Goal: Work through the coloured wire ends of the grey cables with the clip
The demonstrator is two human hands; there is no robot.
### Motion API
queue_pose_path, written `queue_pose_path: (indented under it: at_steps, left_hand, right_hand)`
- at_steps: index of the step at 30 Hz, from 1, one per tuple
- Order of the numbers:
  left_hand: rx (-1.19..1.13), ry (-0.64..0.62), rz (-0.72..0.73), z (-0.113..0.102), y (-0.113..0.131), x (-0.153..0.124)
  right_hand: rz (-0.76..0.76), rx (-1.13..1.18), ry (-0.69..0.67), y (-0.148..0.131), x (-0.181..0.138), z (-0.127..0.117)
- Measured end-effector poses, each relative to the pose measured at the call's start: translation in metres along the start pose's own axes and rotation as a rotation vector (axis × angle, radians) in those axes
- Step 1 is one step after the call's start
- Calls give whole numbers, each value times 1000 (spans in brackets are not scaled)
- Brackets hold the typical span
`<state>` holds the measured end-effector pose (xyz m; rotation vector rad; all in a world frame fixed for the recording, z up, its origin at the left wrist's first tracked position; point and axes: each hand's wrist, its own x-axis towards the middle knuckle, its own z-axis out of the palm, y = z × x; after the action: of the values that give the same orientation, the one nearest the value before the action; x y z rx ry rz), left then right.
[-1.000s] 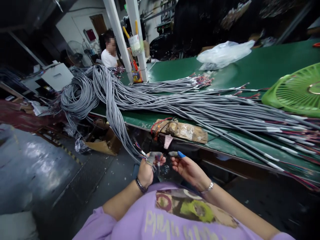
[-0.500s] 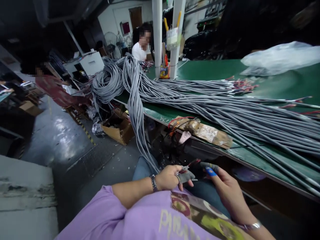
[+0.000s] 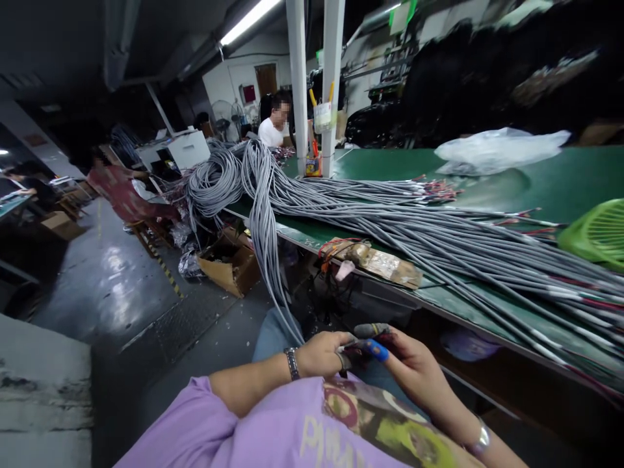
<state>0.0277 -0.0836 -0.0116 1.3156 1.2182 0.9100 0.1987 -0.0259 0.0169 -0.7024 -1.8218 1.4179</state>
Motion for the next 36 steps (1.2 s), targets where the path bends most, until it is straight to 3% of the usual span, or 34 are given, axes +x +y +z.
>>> queue_pose_path:
  at_steps: [5,8,10,16,20,23,28,36]
  left_hand:
    - [15,-15,-37,-1,7,-5]
    - [-39,-23,13,-3,9,-6]
    - [-108,-17,14,-4,9,-5]
    - [-257,173,103,-13,16,8]
    - [-171,54,-45,-17,19,18]
    - [-158,47,-144,-19,14,25]
    - [-132,73,-157,-27,3,37]
    - [-112,-72,-267,-39,8,54]
  right_hand:
    - [135,75,156,11,1,0]
    - [159,139,173,14,1,0]
    - [159,172,157,13,3,1]
    - [154,296,-18,2,14,8]
    - [209,330,-112,6,25,12]
    - [279,330,-37,17,34,11]
    - [375,353,99,33,47,8]
    - [388,305,18,28,70,1]
